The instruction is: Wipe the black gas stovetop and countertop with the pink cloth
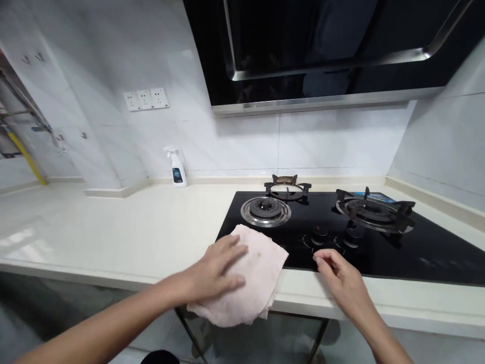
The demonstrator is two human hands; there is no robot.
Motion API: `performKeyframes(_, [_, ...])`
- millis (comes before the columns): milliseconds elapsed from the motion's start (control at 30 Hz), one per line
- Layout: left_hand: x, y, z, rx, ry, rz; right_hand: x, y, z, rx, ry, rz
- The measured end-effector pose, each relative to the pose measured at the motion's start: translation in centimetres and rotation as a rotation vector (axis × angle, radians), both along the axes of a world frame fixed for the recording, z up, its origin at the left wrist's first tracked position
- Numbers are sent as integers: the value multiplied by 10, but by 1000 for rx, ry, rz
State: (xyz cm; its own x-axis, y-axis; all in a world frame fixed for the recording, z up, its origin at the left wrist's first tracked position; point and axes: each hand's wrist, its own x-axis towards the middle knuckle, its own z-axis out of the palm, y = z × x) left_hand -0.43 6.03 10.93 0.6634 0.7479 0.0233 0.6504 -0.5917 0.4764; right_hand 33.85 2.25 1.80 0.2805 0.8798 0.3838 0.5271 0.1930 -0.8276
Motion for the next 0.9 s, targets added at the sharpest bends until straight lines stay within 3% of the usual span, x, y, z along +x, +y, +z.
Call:
performKeyframes(100, [15, -11, -20, 2, 238, -48, 8, 2, -3, -66, 80, -4])
performKeyframes(233, [46, -12, -31, 35, 242, -83, 6, 2, -9, -89, -77, 33])
performKeyframes(467, [73, 39, -26, 35, 202, -97, 12, -1, -18, -140, -124, 0])
performKeyframes(567, [68, 63, -26, 74, 226, -69, 16, -3, -23, -164, -131, -26])
performKeyframes(700, [42, 90, -23, 92, 253, 76, 16, -9, -28, -140, -234, -4])
performKeyframes(900, [-2, 120, -14, 109, 312, 287, 14, -4, -24, 162, -486, 18])
